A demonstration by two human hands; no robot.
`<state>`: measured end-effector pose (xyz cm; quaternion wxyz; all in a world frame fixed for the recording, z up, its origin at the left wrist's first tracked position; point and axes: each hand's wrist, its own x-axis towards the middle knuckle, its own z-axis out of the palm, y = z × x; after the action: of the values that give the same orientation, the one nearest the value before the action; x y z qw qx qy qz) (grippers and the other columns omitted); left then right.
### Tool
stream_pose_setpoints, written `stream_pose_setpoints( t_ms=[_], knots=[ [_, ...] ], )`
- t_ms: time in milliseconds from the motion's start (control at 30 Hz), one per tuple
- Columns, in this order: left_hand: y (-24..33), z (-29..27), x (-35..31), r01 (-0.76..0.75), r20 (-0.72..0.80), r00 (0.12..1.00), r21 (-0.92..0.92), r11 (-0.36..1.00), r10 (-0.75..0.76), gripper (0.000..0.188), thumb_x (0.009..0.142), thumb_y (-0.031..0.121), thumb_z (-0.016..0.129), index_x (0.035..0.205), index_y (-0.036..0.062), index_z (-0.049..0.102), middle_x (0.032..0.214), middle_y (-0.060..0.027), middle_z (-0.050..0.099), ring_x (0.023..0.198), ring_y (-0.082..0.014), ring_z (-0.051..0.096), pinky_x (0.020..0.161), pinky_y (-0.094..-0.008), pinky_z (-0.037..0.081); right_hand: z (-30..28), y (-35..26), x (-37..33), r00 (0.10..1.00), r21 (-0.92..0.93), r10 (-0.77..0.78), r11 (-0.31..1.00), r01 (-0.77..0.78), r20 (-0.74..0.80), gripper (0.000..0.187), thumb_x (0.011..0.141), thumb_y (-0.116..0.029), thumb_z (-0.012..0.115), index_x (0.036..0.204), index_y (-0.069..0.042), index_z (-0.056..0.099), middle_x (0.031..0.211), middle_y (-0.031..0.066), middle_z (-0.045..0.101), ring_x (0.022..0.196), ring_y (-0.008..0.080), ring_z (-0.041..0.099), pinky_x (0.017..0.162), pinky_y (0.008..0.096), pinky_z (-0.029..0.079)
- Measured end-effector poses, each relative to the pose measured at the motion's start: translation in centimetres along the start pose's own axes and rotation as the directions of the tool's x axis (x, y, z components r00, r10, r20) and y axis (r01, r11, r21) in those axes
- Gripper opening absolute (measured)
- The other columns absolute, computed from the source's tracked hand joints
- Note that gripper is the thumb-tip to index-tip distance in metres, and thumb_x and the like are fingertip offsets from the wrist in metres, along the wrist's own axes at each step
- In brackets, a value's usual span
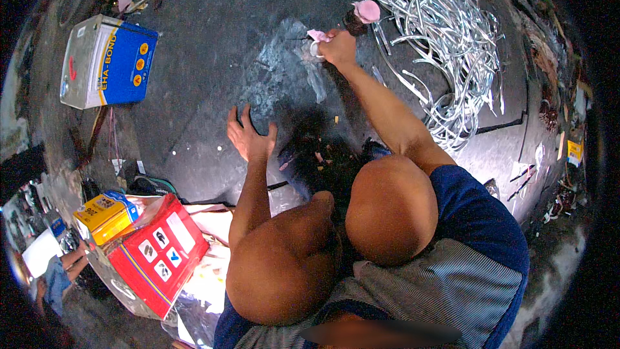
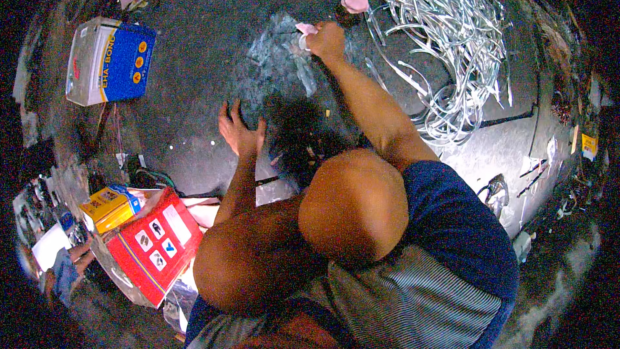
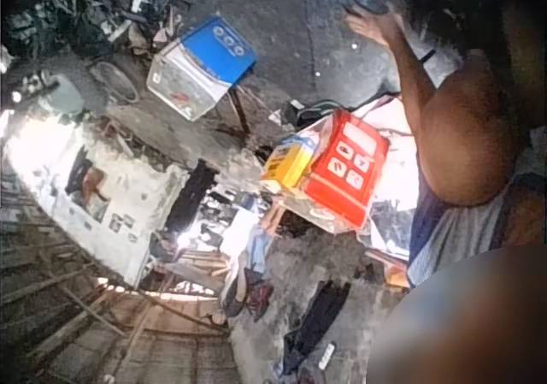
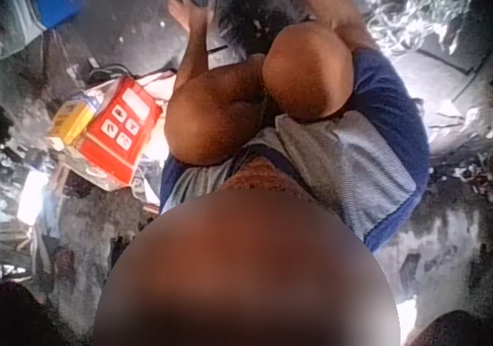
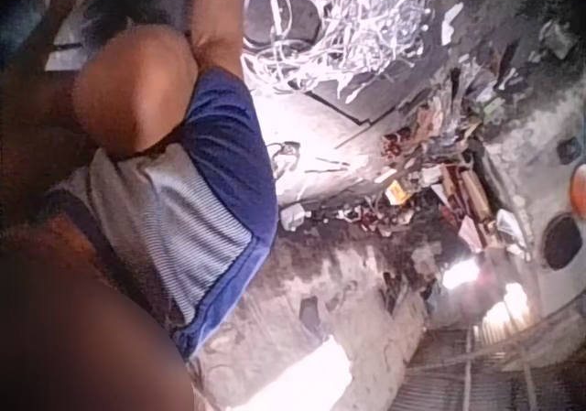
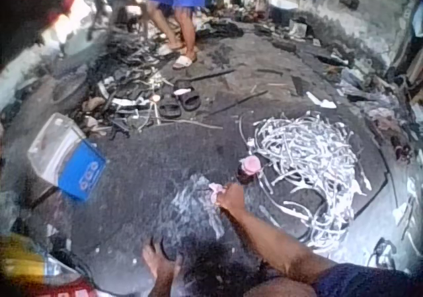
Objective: The person sits on the floor and wraps a small jar with a pink cloth, securing it with a rubber band. They then use scissors to trim the excess cloth around the jar.
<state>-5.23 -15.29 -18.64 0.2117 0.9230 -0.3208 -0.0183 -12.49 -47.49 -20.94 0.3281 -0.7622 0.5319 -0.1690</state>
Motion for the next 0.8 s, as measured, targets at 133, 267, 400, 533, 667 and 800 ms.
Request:
stream_pose_setpoints(
  t_ms=[133,267,400,533,667,800],
  knots=[
    [-0.1,0.0,0.0,0.016,0.007,1.000,0.013,1.000,-0.016,0.083,0.068,0.033,0.085,0.141,0.0161,0.051,0.153,-0.0176,0.039,0.141,-0.0406,0.035,0.117,-0.0535,0.029,0.3,1.2,0.6,0.989,0.036,0.141,0.989,-0.143,0.044,0.037,0.063,-0.029,0.079,0.087,-0.001,0.075,0.088,0.0190,0.075,0.081,0.0374,0.074,0.081,0.0410,0.058],
    [0.2,-0.2,0.2,0.005,0.002,1.000,-0.017,1.000,-0.005,0.082,0.068,0.034,0.085,0.141,0.0168,0.051,0.154,-0.0179,0.038,0.142,-0.0406,0.035,0.118,-0.0534,0.028,1.2,3.6,1.5,0.979,0.058,0.200,0.978,-0.201,0.035,0.038,0.062,-0.030,0.081,0.089,-0.003,0.075,0.086,0.0156,0.076,0.078,0.0320,0.074,0.078,0.0410,0.058],
    [-0.7,0.1,-0.1,0.002,-0.013,1.000,-0.020,1.000,-0.002,0.082,0.068,0.034,0.086,0.141,0.0171,0.052,0.154,-0.0179,0.039,0.142,-0.0409,0.035,0.118,-0.0533,0.028,-1.3,1.3,-0.7,0.990,-0.084,0.049,0.995,-0.061,-0.135,0.040,0.063,-0.029,0.082,0.093,-0.004,0.076,0.086,0.0147,0.075,0.078,0.0283,0.074,0.079,0.0396,0.057],
    [-0.6,0.3,-0.1,0.015,0.008,1.000,-0.022,1.000,-0.015,0.080,0.069,0.035,0.083,0.140,0.0172,0.052,0.154,-0.0162,0.038,0.143,-0.0386,0.034,0.119,-0.0512,0.028,-4.8,3.2,-0.9,0.991,-0.023,0.076,0.997,-0.079,-0.108,0.043,0.067,-0.029,0.082,0.100,-0.003,0.076,0.092,0.0159,0.076,0.079,0.0270,0.074,0.078,0.0370,0.057],
    [-0.4,0.1,0.0,0.037,0.027,0.999,-0.001,0.999,-0.037,0.078,0.069,0.036,0.080,0.140,0.0178,0.052,0.154,-0.0146,0.037,0.144,-0.0362,0.033,0.119,-0.0495,0.027,-4.4,3.8,-2.1,0.998,0.189,0.051,0.980,-0.059,0.043,0.040,0.069,-0.033,0.083,0.099,-0.007,0.077,0.097,0.0179,0.076,0.089,0.0329,0.074,0.083,0.0418,0.056],
    [-0.4,-0.1,-0.1,0.028,0.023,0.999,0.002,1.000,-0.028,0.083,0.069,0.034,0.086,0.142,0.0186,0.051,0.154,-0.0164,0.040,0.143,-0.0397,0.035,0.119,-0.0515,0.028,-3.0,0.3,-1.7,0.979,0.028,-0.166,0.986,0.164,0.122,0.049,0.068,-0.037,0.084,0.103,-0.004,0.075,0.098,0.0198,0.075,0.089,0.0362,0.073,0.083,0.0454,0.057]
  ],
)
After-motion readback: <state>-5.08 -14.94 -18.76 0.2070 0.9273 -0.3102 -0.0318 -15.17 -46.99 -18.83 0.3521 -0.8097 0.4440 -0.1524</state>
